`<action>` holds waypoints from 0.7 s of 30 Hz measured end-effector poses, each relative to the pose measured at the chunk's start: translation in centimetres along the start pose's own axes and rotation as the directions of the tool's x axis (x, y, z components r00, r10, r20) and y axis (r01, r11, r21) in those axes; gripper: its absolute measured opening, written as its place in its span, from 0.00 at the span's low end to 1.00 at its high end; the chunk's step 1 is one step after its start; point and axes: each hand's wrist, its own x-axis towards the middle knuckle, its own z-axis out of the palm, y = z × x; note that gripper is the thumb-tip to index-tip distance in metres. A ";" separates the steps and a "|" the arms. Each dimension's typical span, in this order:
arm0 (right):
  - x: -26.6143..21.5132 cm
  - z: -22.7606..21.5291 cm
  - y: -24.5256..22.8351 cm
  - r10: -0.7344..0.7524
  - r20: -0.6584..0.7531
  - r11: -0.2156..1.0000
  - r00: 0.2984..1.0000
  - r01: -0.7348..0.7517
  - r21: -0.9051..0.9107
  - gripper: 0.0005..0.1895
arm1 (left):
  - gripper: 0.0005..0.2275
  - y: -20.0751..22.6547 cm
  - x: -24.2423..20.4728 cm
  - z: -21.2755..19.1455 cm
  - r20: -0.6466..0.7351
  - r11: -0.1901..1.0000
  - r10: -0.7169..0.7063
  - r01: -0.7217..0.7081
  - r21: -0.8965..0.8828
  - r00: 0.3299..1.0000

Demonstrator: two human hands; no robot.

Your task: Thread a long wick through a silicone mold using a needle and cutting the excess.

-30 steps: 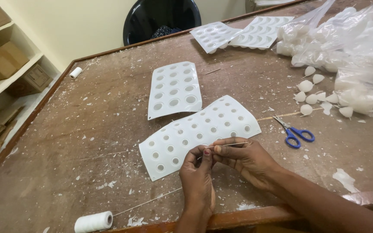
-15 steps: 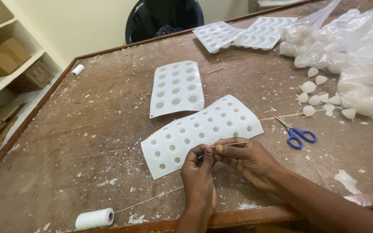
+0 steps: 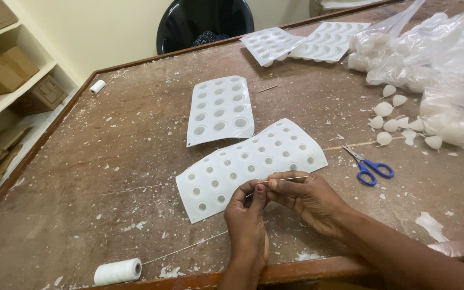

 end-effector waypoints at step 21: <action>0.3 -0.4 0.3 -0.026 0.005 0.999 1.000 0.026 0.027 0.10 | 0.12 0.3 -0.3 0.1 0.012 0.996 0.055 -0.056 0.066 0.998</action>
